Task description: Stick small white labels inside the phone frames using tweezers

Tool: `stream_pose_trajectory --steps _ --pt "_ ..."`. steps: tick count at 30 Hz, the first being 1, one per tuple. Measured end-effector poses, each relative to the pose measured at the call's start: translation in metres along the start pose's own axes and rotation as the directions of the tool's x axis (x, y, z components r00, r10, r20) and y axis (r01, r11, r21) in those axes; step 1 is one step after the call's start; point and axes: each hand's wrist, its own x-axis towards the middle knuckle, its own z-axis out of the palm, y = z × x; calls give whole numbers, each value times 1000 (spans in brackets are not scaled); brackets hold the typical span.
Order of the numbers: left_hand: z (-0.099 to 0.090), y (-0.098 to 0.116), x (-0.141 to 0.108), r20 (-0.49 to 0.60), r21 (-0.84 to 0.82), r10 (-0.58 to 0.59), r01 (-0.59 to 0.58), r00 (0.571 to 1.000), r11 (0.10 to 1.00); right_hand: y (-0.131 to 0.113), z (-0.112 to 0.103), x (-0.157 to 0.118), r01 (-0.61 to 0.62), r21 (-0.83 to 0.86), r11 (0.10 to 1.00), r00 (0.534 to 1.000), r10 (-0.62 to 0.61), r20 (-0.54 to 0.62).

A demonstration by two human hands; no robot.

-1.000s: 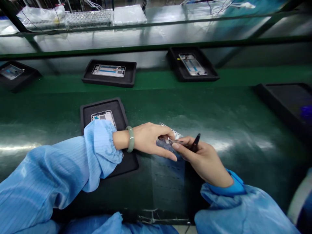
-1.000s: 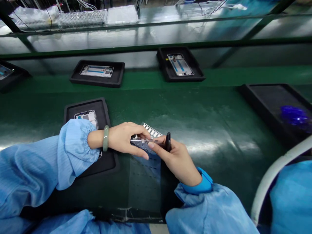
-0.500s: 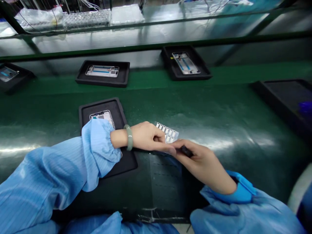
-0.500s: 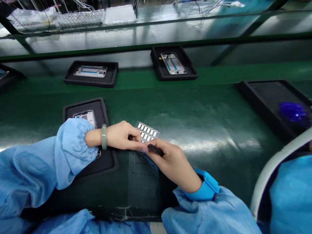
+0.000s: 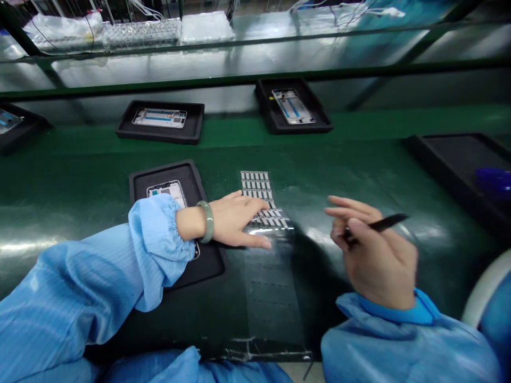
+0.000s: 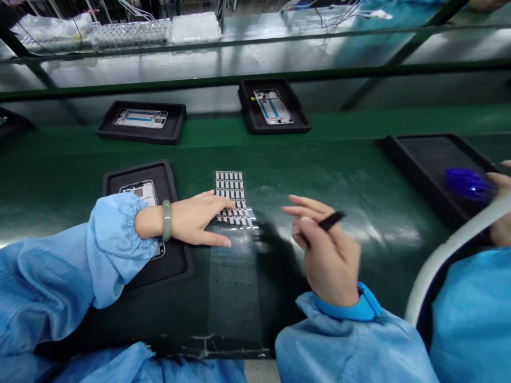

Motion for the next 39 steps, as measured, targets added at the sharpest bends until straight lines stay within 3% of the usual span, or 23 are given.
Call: stream_pose_trajectory --steps 2,5,11,18,32,39 --pt "6 -1 1 6 124 29 -30 1000 992 4 -2 2 -104 148 983 989 118 -88" --pt "11 1 1 37 256 50 -58 998 965 3 3 2 -250 291 924 951 290 -103" --pt "16 1 2 86 407 68 -98 994 908 -5 29 -3 -426 333 841 878 473 -71" --pt "17 4 2 106 439 57 -98 993 893 0 41 1 -485 263 834 844 525 -108" --pt "19 9 3 85 453 27 -63 996 889 7 45 7 -494 127 860 844 510 -169" --pt "28 13 3 -58 392 32 -7 998 920 6 46 8 -488 105 866 851 499 -161"
